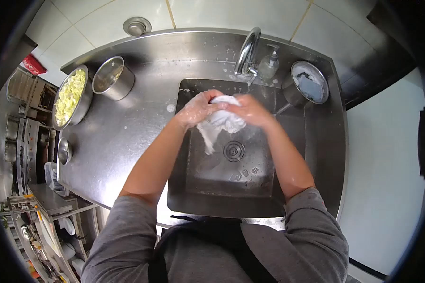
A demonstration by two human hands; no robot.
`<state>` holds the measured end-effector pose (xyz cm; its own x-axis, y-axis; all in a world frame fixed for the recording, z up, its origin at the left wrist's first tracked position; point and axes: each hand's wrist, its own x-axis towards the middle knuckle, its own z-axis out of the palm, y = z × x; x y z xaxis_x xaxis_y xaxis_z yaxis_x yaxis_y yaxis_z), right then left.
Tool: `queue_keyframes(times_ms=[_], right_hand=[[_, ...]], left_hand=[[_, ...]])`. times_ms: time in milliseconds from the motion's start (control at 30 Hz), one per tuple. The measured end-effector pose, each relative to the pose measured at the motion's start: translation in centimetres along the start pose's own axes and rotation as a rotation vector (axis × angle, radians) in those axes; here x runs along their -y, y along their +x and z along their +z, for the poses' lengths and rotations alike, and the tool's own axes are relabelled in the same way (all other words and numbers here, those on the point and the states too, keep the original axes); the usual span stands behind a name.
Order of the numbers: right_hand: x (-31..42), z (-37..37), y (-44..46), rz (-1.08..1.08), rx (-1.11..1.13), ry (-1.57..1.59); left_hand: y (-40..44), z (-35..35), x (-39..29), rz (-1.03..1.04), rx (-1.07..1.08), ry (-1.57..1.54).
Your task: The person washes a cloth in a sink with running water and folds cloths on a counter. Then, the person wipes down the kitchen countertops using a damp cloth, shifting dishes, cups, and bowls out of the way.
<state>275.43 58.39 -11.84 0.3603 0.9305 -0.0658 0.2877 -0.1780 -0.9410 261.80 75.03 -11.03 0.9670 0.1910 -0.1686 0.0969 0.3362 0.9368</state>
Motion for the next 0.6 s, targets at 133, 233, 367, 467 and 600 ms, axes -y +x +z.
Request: queue_keyframes(times_ms=[133,233,367,467,600], right_hand=[[1.0,-2.2,-1.2,0.047,-0.417,0.673],[2.3,2.0,0.3,-0.296,-0.899,0.18],[5.7,6.4,1.4,-0.301,-0.939,0.031],[5.5,5.7,2.4,0.041,-0.963,0.178],[7.7,9.9,2.8,-0.004,-1.253,0.394]], left_hand=[[-0.1,-1.0,0.1,-0.072,0.023,0.416],[2.0,0.1,2.0,-0.038,-0.099,0.001],[5.6,-0.8,7.6,-0.176,-0.253,-0.443],[4.1,5.9,5.6,-0.209,-0.381,-0.324],[4.3,4.4,5.6,-0.185,-0.122,-0.636]])
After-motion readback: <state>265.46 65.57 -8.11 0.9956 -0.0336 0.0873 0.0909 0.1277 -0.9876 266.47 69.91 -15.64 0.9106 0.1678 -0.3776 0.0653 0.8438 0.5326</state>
